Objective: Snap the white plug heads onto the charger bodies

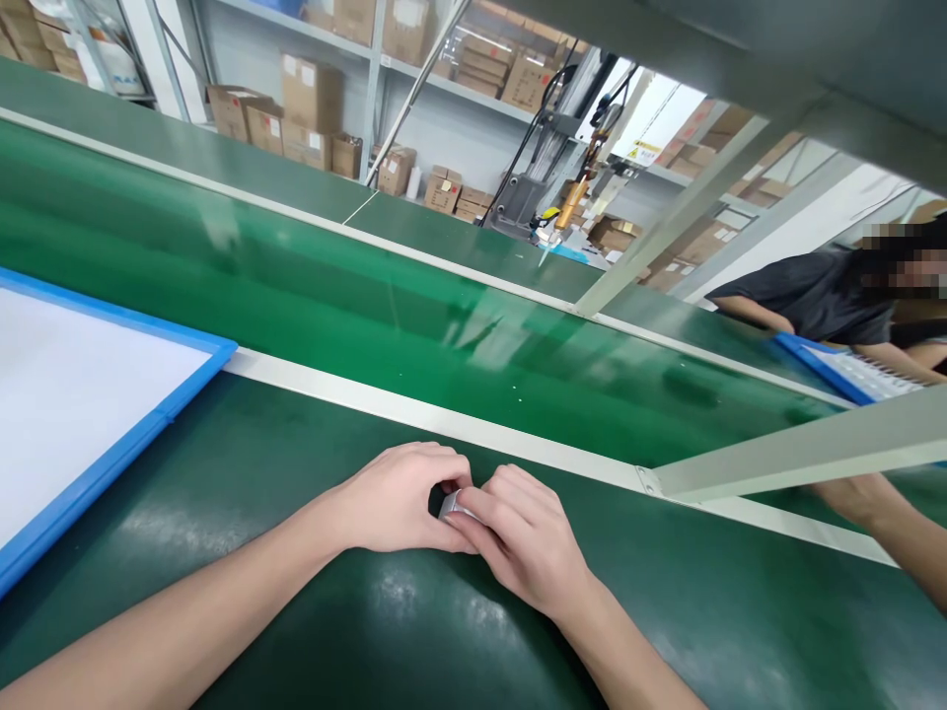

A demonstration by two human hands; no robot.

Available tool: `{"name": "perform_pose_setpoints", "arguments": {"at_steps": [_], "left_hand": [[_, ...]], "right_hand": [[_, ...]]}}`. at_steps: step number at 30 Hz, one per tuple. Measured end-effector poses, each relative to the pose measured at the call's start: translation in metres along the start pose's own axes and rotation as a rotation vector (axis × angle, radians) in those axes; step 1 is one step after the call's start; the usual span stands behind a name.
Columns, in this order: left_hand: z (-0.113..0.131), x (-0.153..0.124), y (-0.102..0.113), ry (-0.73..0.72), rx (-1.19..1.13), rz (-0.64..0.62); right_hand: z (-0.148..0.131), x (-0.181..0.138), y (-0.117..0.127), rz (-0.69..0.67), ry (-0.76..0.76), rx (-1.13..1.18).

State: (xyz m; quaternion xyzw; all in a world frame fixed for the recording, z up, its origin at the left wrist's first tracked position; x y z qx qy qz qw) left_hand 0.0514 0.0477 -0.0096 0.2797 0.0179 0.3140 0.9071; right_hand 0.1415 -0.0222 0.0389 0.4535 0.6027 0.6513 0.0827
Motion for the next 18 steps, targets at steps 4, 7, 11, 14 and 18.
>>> {"name": "perform_pose_setpoints", "arguments": {"at_steps": [4, 7, 11, 14, 18], "left_hand": [[-0.001, 0.0, 0.0, 0.021, -0.015, -0.003], [0.0, 0.0, -0.001, 0.032, -0.017, -0.009], [-0.001, 0.0, -0.001, 0.026, 0.007, -0.006], [-0.003, 0.001, -0.001, 0.032, 0.03, -0.009], [-0.004, 0.001, 0.0, 0.065, 0.037, -0.005]], "right_hand": [[-0.005, 0.001, 0.002, 0.006, 0.072, -0.083], [0.001, -0.001, 0.001, 0.052, -0.013, 0.035], [0.01, -0.005, -0.002, 0.119, -0.153, 0.18], [0.021, -0.008, -0.006, 0.125, -0.313, 0.359], [0.046, -0.019, -0.014, 0.18, -0.664, 0.74]]}}
Point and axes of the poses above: each hand's wrist, its own x-axis towards the middle knuckle, its own y-axis out of the back of the hand, z = x × y, the point moved 7 cm from there along x, towards the middle knuckle, and after that the axes turned 3 degrees about x, right-handed, at the moved point
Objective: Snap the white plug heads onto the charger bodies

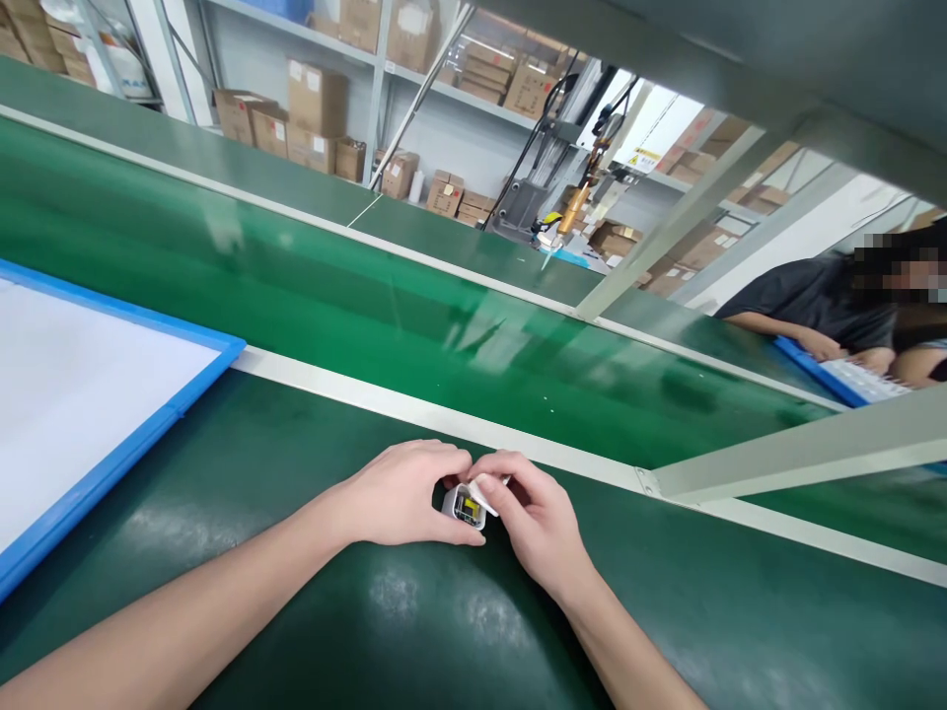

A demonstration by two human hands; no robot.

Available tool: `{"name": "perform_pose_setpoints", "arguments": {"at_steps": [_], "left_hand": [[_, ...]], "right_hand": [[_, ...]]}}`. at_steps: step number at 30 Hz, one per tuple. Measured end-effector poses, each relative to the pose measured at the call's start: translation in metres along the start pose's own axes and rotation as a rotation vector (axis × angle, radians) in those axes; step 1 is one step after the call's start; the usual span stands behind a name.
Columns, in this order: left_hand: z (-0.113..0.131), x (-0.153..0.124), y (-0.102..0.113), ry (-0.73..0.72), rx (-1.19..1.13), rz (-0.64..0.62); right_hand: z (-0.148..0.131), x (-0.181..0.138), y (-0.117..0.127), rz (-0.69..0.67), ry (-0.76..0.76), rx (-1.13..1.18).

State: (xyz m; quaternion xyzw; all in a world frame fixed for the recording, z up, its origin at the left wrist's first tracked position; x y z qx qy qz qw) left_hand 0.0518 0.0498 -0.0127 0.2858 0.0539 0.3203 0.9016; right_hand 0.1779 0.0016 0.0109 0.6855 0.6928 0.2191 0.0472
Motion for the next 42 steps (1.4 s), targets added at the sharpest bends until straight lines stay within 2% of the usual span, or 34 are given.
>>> {"name": "perform_pose_setpoints", "arguments": {"at_steps": [5, 8, 10, 12, 15, 17, 20, 24, 29, 42], "left_hand": [[0.002, -0.002, 0.001, 0.014, -0.006, 0.013], [0.002, -0.002, 0.001, 0.023, 0.004, 0.019], [0.003, -0.002, 0.0, 0.009, 0.025, 0.026], [0.004, 0.0, -0.001, -0.013, 0.052, 0.034], [0.005, 0.001, -0.004, -0.017, 0.064, 0.054], [0.005, 0.002, -0.004, -0.011, 0.055, 0.075], [0.006, 0.002, -0.005, 0.002, 0.053, 0.084], [0.005, 0.002, -0.004, 0.009, 0.057, 0.075], [0.005, 0.001, -0.004, -0.009, 0.069, 0.095], [0.005, 0.002, -0.005, 0.005, 0.077, 0.086]], "right_hand": [[0.008, 0.006, 0.013, 0.072, -0.099, 0.16], [0.004, 0.007, 0.011, -0.039, -0.2, 0.291], [0.0, 0.005, 0.009, -0.116, -0.245, 0.266], [-0.008, 0.004, 0.012, -0.129, -0.176, 0.048], [-0.022, 0.0, 0.011, -0.122, 0.09, -0.376], [-0.027, -0.004, 0.005, -0.172, 0.216, -0.519], [-0.028, -0.005, 0.0, -0.276, 0.244, -0.549], [-0.032, -0.004, 0.005, -0.302, 0.242, -0.476], [-0.027, -0.005, -0.001, -0.375, 0.248, -0.52], [-0.026, -0.006, -0.006, -0.392, 0.264, -0.626]]}}
Point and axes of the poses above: each hand's wrist, its own x-axis towards the middle knuckle, its own y-axis out of the back of the hand, z = x × y, the point moved 7 cm from there along x, towards the middle knuckle, and after that the axes turned 3 degrees about x, right-handed, at the moved point
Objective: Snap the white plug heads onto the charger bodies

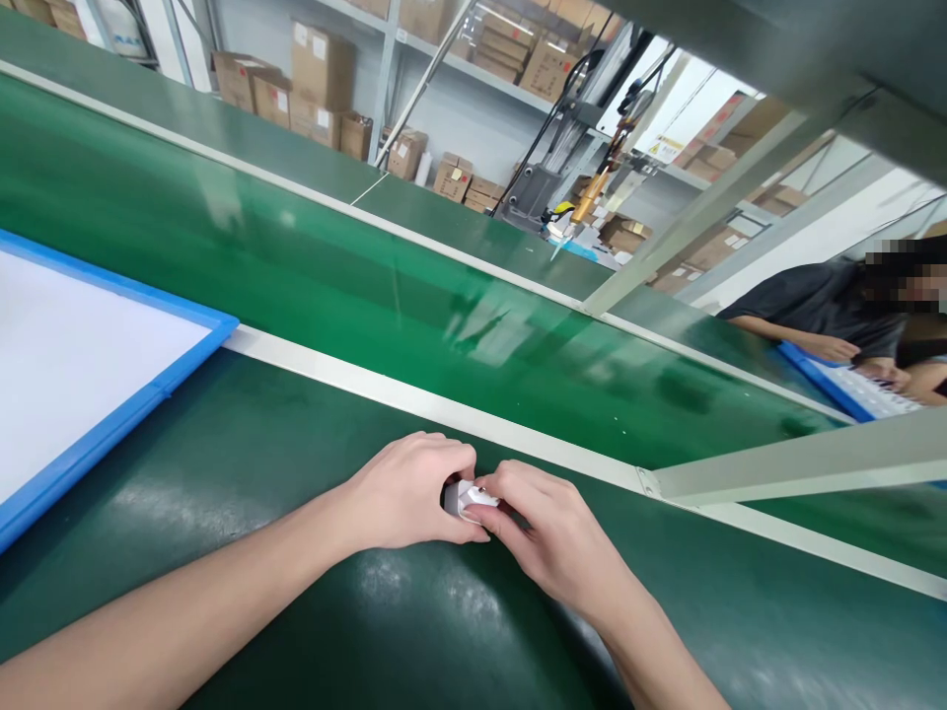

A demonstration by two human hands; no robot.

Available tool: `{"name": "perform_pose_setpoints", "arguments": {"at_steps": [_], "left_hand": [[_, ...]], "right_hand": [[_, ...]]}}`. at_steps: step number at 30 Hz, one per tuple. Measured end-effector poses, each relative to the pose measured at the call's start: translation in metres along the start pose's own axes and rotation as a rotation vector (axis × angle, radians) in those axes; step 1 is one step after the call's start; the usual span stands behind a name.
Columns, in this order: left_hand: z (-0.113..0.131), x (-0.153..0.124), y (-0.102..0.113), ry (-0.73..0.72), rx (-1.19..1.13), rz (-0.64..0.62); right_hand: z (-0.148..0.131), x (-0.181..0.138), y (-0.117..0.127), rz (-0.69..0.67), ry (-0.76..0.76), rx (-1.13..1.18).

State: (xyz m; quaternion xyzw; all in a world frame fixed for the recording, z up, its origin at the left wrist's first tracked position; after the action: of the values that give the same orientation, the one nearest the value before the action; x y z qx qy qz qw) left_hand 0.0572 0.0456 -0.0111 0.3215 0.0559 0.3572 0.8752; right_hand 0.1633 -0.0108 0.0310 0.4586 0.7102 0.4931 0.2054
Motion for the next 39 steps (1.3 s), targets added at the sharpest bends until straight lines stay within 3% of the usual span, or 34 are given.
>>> {"name": "perform_pose_setpoints", "arguments": {"at_steps": [9, 11, 14, 16, 18, 22, 26, 29, 32, 36, 39], "left_hand": [[-0.001, -0.002, 0.003, 0.013, -0.068, -0.002], [-0.002, -0.002, 0.005, 0.031, -0.094, -0.007], [-0.005, -0.003, 0.008, 0.094, -0.239, -0.053], [-0.009, -0.003, 0.008, 0.142, -0.388, -0.084], [-0.013, -0.002, 0.009, 0.169, -0.557, -0.065], [-0.018, -0.001, 0.006, 0.16, -0.769, -0.038], [-0.018, -0.001, 0.001, 0.15, -0.783, -0.074], [-0.018, 0.001, 0.004, 0.116, -0.787, -0.013], [-0.017, 0.004, 0.009, 0.101, -0.754, 0.085], [-0.016, 0.011, 0.013, 0.102, -0.663, 0.117], [-0.017, 0.015, 0.017, 0.093, -0.601, 0.114]], "right_hand": [[-0.007, 0.003, -0.004, -0.002, 0.077, -0.158], [0.0, 0.002, -0.006, 0.026, 0.028, -0.076], [0.02, -0.002, 0.003, 0.212, -0.096, 0.16], [0.026, -0.005, 0.01, 0.322, -0.072, 0.291], [0.023, -0.005, 0.01, 0.31, 0.01, 0.324], [0.009, -0.003, -0.004, 0.206, 0.065, 0.285], [0.0, -0.004, -0.005, 0.308, 0.057, 0.241], [0.006, -0.005, 0.007, 0.403, 0.042, 0.121], [0.037, -0.006, 0.022, 0.463, -0.026, 0.054], [0.119, -0.01, 0.043, 0.655, -0.313, 0.139], [0.161, -0.007, 0.05, 0.669, -0.453, 0.038]]}}
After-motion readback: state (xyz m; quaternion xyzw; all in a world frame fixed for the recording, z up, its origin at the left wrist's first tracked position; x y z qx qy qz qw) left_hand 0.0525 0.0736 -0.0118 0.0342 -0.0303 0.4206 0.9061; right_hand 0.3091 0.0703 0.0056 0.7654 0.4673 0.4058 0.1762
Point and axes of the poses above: each hand's wrist, its own x-axis towards the middle knuckle, its own y-axis out of the back of the hand, z = x × y, the point moved 7 cm from there along x, towards the middle knuckle, and after that the axes turned 3 degrees about x, right-handed, at the moved point
